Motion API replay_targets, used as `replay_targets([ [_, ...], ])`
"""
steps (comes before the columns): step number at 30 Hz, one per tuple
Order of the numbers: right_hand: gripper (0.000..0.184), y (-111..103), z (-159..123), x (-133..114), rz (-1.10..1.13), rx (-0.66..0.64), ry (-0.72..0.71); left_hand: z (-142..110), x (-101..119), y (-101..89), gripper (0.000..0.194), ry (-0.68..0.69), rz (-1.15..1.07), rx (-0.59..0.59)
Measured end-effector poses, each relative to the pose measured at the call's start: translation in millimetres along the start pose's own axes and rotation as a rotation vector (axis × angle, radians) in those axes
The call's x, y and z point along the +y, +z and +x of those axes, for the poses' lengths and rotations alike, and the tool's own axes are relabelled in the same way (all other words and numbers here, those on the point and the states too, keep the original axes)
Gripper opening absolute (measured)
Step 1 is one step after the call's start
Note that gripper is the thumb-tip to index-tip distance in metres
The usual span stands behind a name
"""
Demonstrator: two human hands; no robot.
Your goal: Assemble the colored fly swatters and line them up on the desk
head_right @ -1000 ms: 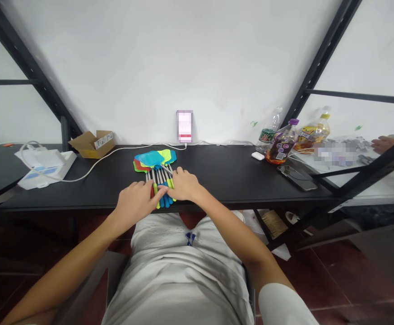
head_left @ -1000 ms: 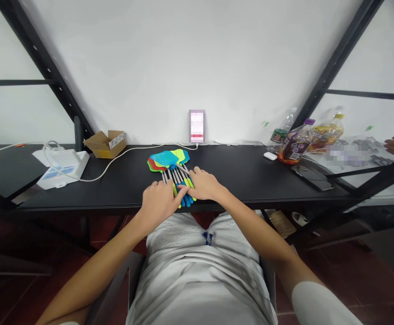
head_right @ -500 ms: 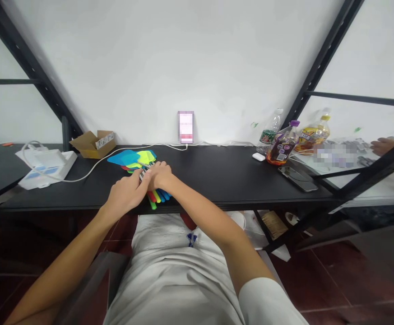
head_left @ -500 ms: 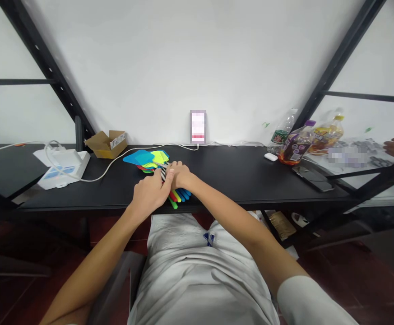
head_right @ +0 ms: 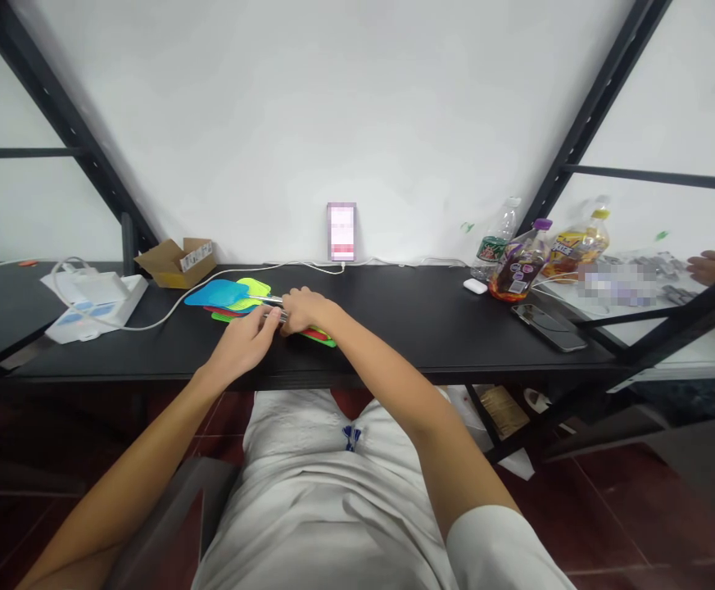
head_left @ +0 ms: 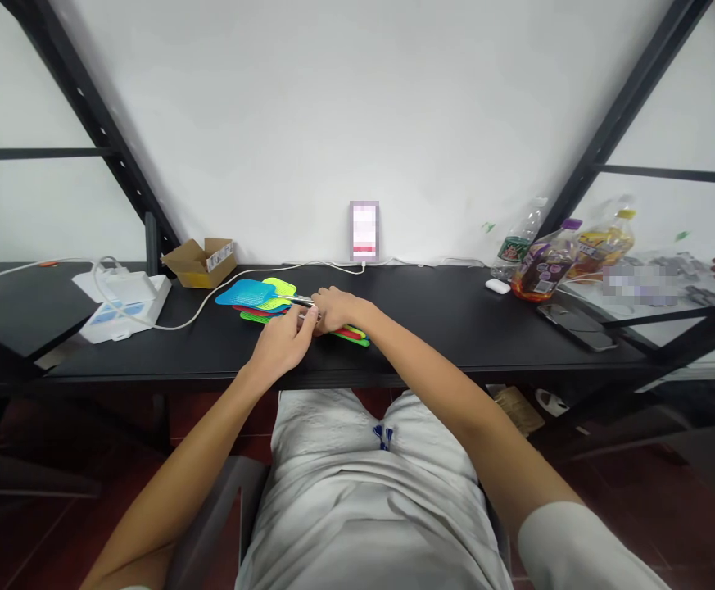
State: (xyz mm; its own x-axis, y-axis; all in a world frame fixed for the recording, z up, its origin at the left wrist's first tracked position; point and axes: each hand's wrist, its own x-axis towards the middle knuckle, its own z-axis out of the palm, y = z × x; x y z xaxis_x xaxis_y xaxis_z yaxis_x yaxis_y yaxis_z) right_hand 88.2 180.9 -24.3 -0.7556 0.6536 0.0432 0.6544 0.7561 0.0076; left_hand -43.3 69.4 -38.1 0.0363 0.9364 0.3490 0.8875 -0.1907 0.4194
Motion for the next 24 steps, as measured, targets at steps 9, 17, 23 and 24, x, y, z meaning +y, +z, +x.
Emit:
replay_targets([
  [9, 0.065, 11, 0, 28, 0.003, 0.093, 0.038, 14, -30, 29.1, 0.036, 0.154, 0.11, 0.093],
  [17, 0.066, 23, -1, 31, 0.035, 0.19, 0.091, 11, -23, 30.0, 0.031, 0.227, 0.254, 0.046],
  [23, 0.064, 27, -1, 29, -0.046, 0.23, 0.084, 10, -20, 28.8, 0.037, 0.24, 0.28, 0.009],
  [24, 0.064, 29, 1, 29, -0.071, 0.242, 0.072, 10, -20, 28.8, 0.038, 0.241, 0.279, 0.001],
])
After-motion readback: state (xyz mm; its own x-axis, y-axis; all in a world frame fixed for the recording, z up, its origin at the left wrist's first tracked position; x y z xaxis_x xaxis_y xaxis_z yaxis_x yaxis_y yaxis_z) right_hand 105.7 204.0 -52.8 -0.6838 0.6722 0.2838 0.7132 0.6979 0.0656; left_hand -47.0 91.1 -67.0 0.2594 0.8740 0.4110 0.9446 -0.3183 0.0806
